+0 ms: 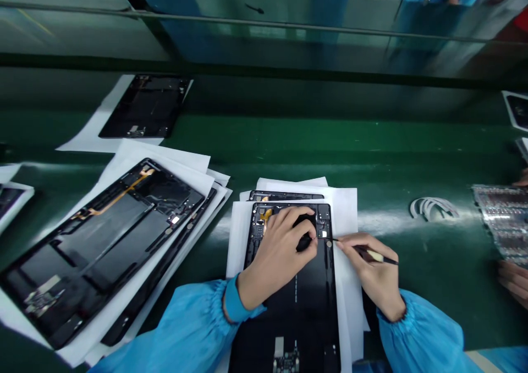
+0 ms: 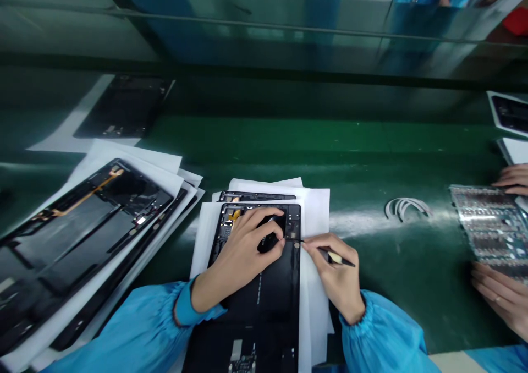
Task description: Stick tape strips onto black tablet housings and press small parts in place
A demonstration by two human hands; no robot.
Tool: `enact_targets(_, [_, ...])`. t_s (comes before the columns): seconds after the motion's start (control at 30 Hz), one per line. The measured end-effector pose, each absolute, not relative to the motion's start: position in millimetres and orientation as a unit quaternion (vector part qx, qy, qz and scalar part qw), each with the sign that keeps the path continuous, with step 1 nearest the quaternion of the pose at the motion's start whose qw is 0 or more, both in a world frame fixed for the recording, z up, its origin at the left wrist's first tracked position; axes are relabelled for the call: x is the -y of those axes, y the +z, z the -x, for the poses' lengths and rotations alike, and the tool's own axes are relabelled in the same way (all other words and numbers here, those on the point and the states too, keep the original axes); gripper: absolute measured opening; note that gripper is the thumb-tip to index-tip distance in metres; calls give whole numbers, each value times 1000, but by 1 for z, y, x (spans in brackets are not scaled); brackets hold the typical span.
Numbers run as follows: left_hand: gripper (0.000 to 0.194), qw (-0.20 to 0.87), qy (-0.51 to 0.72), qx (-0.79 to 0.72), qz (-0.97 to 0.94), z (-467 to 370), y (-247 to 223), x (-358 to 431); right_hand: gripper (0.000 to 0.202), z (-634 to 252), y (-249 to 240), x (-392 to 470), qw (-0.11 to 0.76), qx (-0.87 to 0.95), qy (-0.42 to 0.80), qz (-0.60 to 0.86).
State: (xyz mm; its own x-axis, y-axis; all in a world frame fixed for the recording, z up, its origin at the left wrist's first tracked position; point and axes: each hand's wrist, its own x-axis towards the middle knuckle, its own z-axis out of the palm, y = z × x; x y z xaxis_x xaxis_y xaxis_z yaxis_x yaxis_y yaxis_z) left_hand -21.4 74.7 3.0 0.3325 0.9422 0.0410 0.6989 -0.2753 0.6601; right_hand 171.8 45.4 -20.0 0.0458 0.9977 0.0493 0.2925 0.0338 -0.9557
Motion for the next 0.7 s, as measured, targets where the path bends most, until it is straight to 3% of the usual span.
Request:
enact_targets(0.3, [12, 313, 218, -556, -739, 19, 3, -77, 9, -180, -24, -46, 503, 518, 392, 571])
enact_targets(0.43, [17, 330, 221, -554, -731, 20, 7, -82, 41, -182, -8, -47, 534, 496, 412, 548])
enact_targets(0.57, [30, 357, 284, -516, -725, 41, 17, -74, 19, -163, 15, -50, 376, 647, 368, 552])
enact_targets(0.7, [15, 328, 338, -567, -676, 72, 25, -41, 21, -130, 16, -61, 180, 792, 264, 519])
